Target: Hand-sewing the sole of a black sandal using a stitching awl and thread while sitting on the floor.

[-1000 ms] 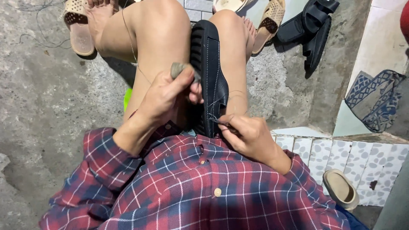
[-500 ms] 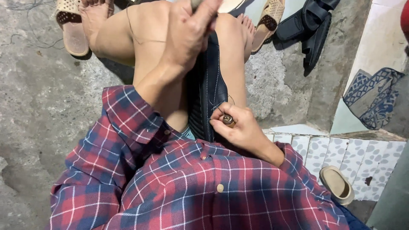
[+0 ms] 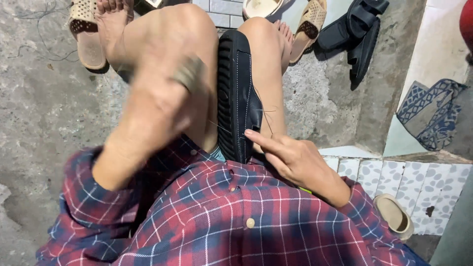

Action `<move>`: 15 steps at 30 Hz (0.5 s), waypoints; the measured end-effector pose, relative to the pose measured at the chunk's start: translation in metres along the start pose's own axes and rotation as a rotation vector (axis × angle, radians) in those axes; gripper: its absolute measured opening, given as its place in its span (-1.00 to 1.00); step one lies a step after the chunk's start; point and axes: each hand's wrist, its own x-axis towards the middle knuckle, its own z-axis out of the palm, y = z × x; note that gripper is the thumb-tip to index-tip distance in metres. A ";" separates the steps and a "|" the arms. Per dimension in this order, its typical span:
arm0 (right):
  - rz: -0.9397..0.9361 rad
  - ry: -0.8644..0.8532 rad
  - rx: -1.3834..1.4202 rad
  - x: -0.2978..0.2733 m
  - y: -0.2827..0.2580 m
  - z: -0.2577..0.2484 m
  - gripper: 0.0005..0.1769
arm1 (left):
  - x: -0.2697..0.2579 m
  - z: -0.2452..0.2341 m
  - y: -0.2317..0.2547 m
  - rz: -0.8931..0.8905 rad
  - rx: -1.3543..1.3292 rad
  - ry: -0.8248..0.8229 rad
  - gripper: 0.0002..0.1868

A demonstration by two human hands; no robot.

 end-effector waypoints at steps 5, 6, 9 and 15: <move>0.002 -0.031 -0.049 0.010 0.000 0.002 -0.46 | -0.023 0.008 0.029 -0.079 -0.403 -0.423 -0.09; 0.004 -0.032 -0.051 0.009 0.001 0.002 -0.46 | -0.024 0.009 0.031 -0.079 -0.405 -0.421 -0.09; 0.033 -0.053 -0.031 0.010 0.002 0.001 -0.46 | -0.028 0.015 0.036 -0.109 -0.448 -0.394 0.02; 0.035 -0.072 -0.119 0.013 -0.002 -0.006 -0.56 | -0.033 0.024 0.038 -0.117 -0.422 -0.395 0.09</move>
